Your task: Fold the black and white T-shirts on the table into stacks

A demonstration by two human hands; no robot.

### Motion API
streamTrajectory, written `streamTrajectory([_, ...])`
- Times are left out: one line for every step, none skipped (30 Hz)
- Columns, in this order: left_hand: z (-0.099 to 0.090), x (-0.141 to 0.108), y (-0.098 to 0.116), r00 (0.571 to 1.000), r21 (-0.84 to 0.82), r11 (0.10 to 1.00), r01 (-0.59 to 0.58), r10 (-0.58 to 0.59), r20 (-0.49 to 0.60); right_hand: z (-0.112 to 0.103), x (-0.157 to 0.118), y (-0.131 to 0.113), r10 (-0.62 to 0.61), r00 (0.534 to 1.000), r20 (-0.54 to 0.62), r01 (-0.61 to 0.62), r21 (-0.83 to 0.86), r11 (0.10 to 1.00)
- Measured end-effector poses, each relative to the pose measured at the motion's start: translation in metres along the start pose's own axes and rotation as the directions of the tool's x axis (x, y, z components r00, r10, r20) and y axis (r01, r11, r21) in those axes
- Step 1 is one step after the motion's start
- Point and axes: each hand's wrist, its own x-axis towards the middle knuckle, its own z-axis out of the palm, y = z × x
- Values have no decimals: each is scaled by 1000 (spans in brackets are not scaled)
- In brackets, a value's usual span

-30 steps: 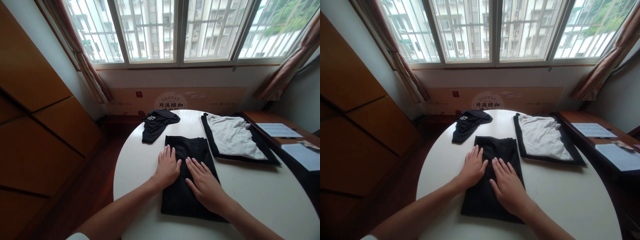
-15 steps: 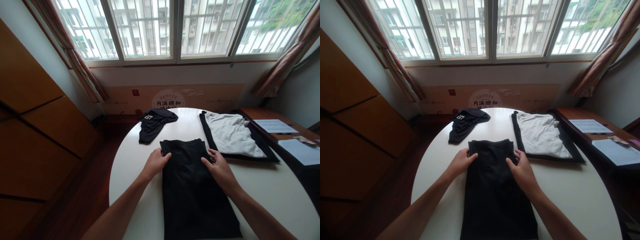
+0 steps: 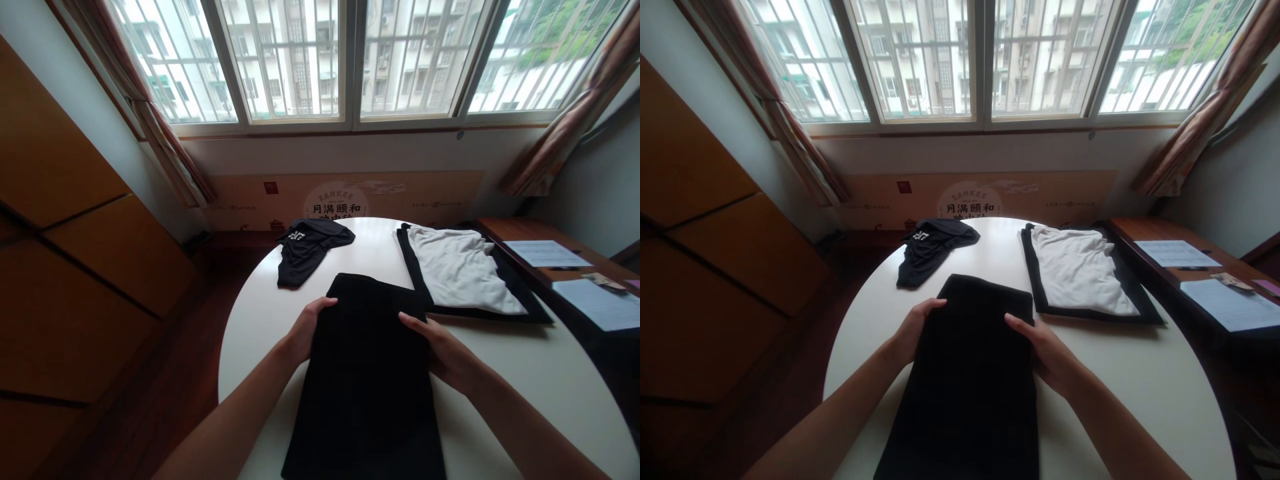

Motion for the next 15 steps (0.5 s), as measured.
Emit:
streamTrajectory([-2, -1, 0, 998, 6, 999, 34, -34, 48, 1, -2, -1, -33, 999, -3, 33, 7, 999])
streamTrajectory([-3, -2, 0, 994, 13, 998, 68, -69, 87, 1, -3, -3, -65, 998, -1, 65, 17, 998])
streamTrajectory([-4, -2, 1, 989, 18, 995, 96, -97, 115, 0, -5, -5, -87, 996, 4, 87, 30, 996])
streamTrajectory([-4, -1, 1, 985, 27, 994, 106, -109, 133, -1, -7, -8, -95, 995, 7, 94, 43, 995])
streamTrajectory([-2, 1, 2, 983, 37, 994, 103, -108, 149, -4, -9, -11, -92, 996, 8, 92, 54, 994])
streamTrajectory([2, 4, 4, 981, 41, 995, 86, -92, 169, -7, -10, -15, -90, 996, 1, 90, 60, 994])
streamTrajectory([7, 8, 7, 978, 40, 998, 56, -63, 197, -12, -12, -20, -92, 996, -16, 93, 60, 994])
streamTrajectory([15, 12, 11, 972, 35, 999, 17, -25, 234, -18, -13, -26, -101, 994, -44, 103, 53, 993])
streamTrajectory([25, 18, 14, 961, 28, 999, -25, 17, 275, -26, -15, -34, -118, 990, -78, 121, 42, 992])
streamTrajectory([37, 23, 19, 948, 19, 998, -67, 58, 313, -36, -17, -42, -144, 983, -116, 148, 28, 989])
streamTrajectory([51, 30, 23, 934, 11, 995, -104, 94, 345, -46, -19, -53, -172, 973, -154, 175, 9, 984])
streamTrajectory([67, 37, 28, 921, 3, 991, -135, 124, 370, -58, -22, -65, -197, 961, -194, 198, -12, 980])
streamTrajectory([84, 46, 33, 908, -9, 987, -163, 154, 391, -71, -24, -79, -219, 946, -238, 217, -35, 975])
streamTrajectory([102, 55, 39, 894, -24, 982, -187, 180, 411, -85, -26, -94, -238, 929, -284, 230, -61, 971])
streamTrajectory([121, 66, 45, 879, -40, 978, -207, 203, 432, -99, -27, -112, -251, 909, -332, 235, -88, 968])
